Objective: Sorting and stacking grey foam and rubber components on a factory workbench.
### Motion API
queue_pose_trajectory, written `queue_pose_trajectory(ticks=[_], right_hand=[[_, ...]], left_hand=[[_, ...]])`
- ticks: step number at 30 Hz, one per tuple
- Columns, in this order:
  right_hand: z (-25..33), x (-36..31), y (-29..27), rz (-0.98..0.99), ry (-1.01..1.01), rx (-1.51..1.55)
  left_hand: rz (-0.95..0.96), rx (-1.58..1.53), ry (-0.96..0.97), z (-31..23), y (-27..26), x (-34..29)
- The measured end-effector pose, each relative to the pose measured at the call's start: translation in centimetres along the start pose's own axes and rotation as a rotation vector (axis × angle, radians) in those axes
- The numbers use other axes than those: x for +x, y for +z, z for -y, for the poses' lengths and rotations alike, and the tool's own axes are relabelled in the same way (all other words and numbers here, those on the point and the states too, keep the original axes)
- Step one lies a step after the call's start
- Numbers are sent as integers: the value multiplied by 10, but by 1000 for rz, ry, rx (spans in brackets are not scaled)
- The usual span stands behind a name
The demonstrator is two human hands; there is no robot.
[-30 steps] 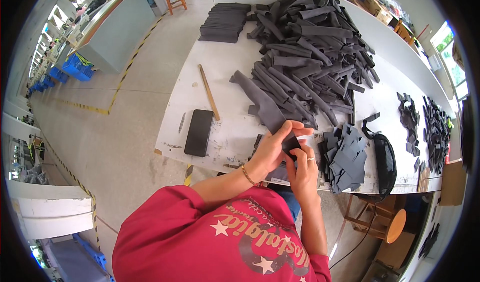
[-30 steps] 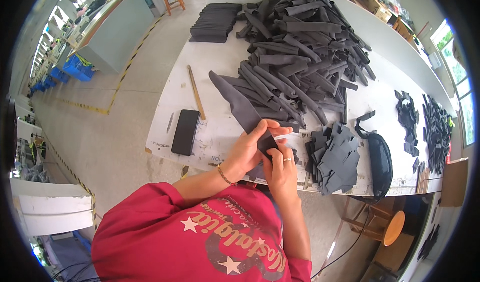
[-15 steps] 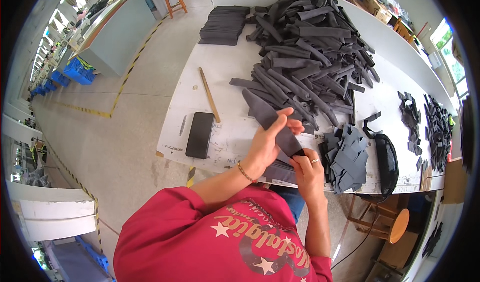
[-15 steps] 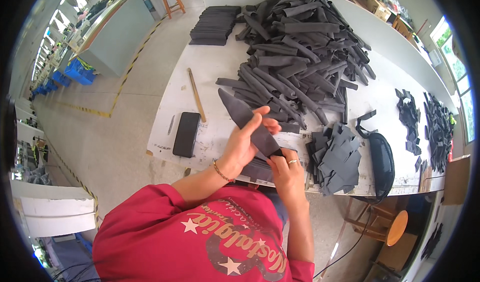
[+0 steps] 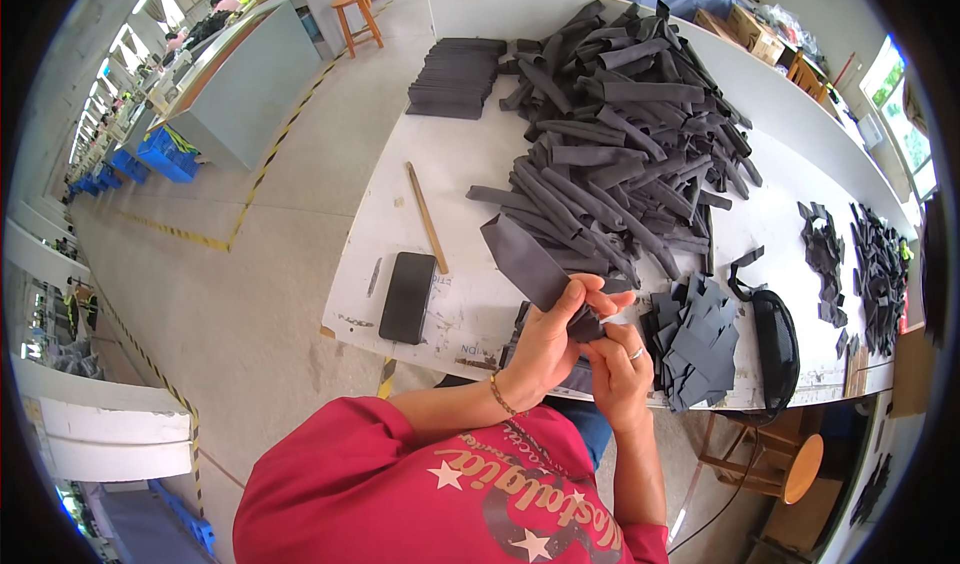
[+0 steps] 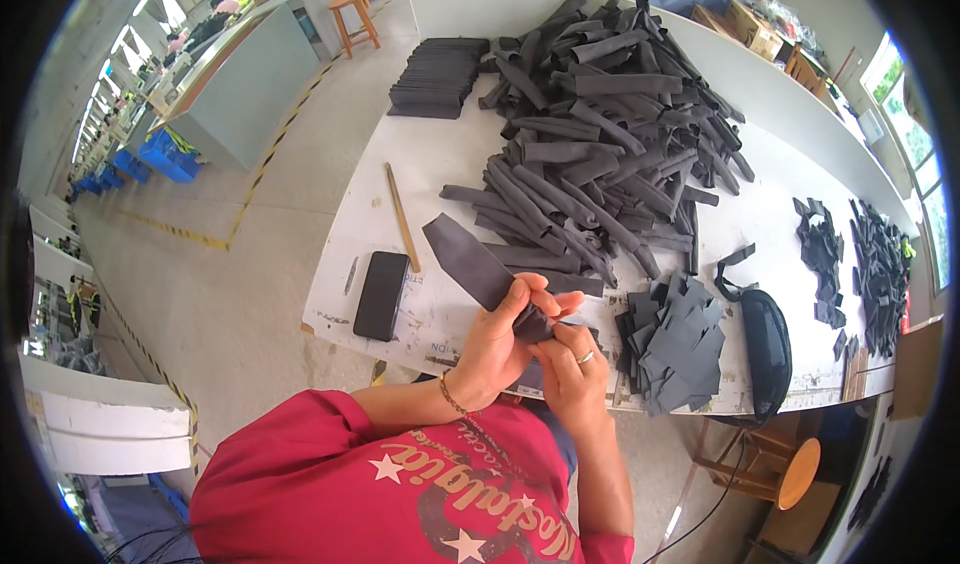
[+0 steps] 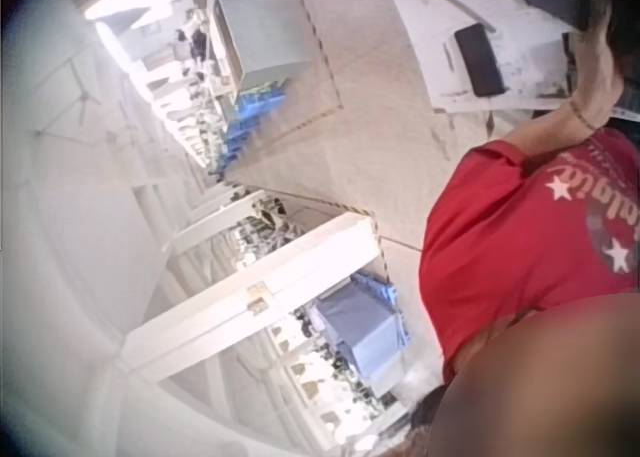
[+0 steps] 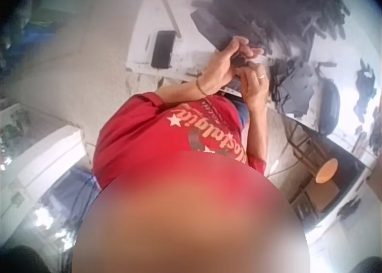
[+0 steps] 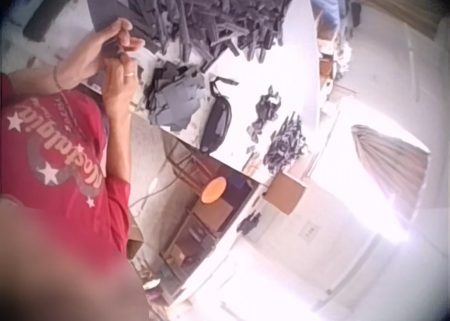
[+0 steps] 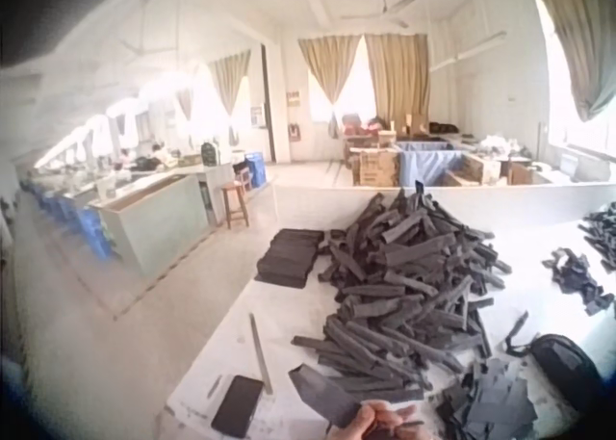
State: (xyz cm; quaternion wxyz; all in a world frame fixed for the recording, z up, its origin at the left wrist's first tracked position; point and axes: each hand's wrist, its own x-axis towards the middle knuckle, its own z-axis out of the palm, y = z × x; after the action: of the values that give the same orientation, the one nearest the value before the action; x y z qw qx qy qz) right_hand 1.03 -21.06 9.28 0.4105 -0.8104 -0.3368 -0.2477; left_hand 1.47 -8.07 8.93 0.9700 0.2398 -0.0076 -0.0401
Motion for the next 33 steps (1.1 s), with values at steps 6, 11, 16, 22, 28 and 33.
queue_pose_trajectory(ticks=[6,11,16,22,28,33], right_hand=[[1,1,6,0,28,44],[3,6,8,-8,13,34],[11,2,11,22,200,79],[13,-5,36,-356,598,498],[21,-5,13,-378,824,878],[16,-2,14,-289,625,350]], left_hand=[[-4,-53,-25,8,-6,1],[9,-99,-42,10,-6,-1],[11,-89,-53,6,-8,3],[9,-32,78,-4,-14,23],[186,29,105,-9,-23,27],[153,32,74,-16,-25,20]])
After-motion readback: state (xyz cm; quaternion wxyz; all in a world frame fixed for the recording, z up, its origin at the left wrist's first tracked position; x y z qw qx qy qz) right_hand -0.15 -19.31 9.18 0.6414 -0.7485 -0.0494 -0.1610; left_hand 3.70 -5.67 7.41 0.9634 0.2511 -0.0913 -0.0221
